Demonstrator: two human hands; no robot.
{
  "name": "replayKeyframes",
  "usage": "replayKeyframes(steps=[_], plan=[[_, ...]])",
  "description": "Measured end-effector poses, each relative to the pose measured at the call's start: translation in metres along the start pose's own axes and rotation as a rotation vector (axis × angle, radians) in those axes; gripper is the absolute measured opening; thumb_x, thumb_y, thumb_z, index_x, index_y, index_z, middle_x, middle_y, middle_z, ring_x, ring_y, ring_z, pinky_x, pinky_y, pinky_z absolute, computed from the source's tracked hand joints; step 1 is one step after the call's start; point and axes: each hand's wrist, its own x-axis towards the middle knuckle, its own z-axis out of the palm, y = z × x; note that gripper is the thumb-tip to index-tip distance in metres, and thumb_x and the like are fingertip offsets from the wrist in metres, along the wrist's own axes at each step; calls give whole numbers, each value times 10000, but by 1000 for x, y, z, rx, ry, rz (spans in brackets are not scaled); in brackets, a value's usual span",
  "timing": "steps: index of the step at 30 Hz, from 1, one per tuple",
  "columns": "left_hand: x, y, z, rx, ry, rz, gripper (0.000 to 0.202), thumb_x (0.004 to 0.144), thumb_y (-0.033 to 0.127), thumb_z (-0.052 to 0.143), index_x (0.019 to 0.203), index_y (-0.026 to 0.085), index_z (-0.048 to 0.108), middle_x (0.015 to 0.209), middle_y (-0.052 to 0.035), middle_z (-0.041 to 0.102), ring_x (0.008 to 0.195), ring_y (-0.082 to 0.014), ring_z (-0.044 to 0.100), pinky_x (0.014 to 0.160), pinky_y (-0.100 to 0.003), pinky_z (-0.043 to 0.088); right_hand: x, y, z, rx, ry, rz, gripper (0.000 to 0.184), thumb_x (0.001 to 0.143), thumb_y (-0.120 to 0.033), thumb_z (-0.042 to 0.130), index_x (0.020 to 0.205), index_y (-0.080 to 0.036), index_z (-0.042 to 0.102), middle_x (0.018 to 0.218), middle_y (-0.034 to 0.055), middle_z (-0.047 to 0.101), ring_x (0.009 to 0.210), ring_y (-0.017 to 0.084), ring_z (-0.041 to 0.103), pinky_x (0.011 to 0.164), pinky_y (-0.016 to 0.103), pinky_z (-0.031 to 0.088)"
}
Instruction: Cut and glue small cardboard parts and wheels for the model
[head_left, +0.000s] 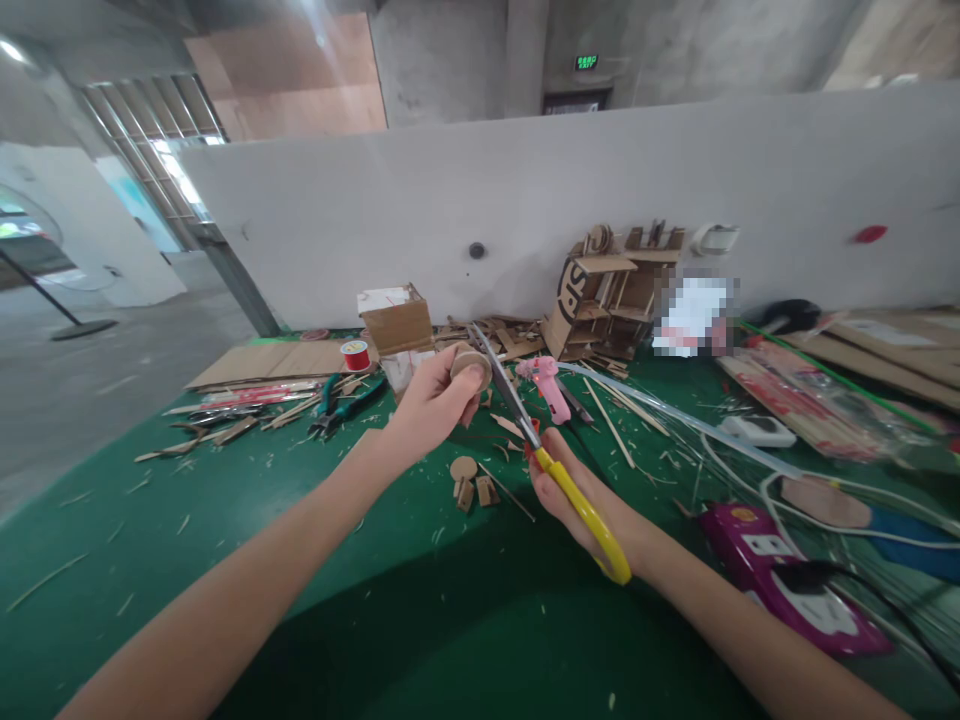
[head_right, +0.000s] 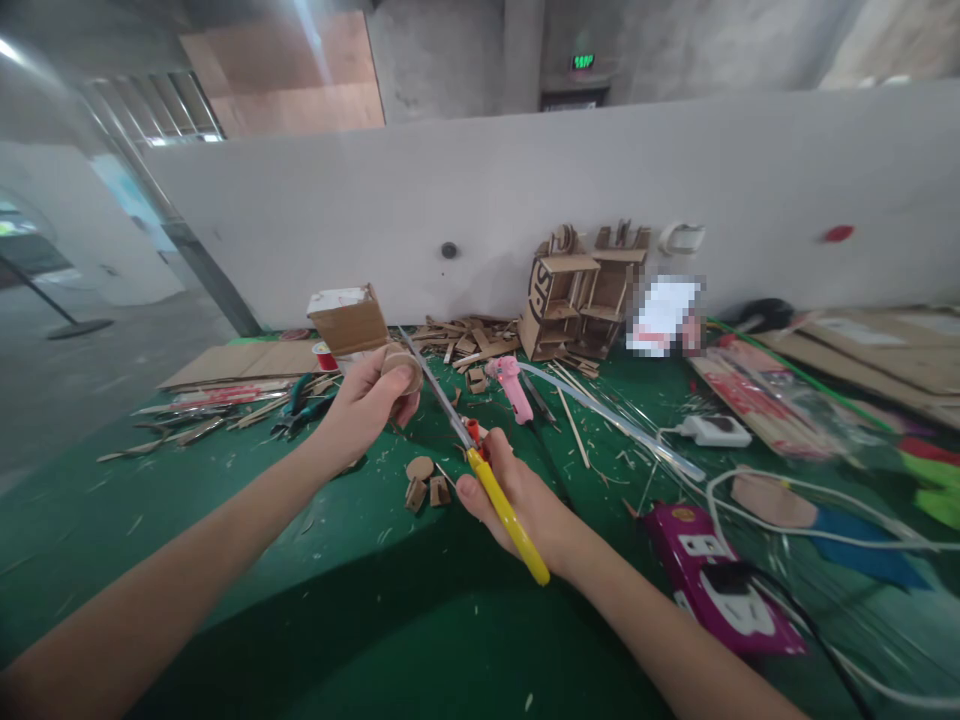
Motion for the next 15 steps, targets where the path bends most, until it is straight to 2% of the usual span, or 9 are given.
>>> replayKeyframes(steps=[3, 9, 15], plan=[[1, 3, 1, -21, 2, -13, 200, 896, 256, 430, 705, 208, 402, 519, 77, 412, 424, -70, 411, 430, -215, 301, -1, -1, -3, -40, -43, -6, 390, 915, -623, 390, 995, -242, 418, 789, 29, 540, 706, 197, 572, 585, 306, 482], [0, 4, 2, 12, 4, -3, 199, 902, 250, 434, 709, 206, 411, 495, 74, 431, 432, -73, 402, 442, -214, 306, 0, -2, -2, -84, -11, -5, 374, 923, -599, 390, 997, -235, 430, 813, 48, 576, 729, 217, 595, 603, 330, 488], [-1, 1, 2, 15, -5, 30, 213, 914, 273, 435, 714, 204, 412, 500, 73, 435, 442, -74, 401, 451, -209, 317, 2, 1, 0, -103, -5, 0, 302, 959, -520, 395, 1023, -228, 432, 848, 33, 585, 746, 189, 580, 645, 309, 480]])
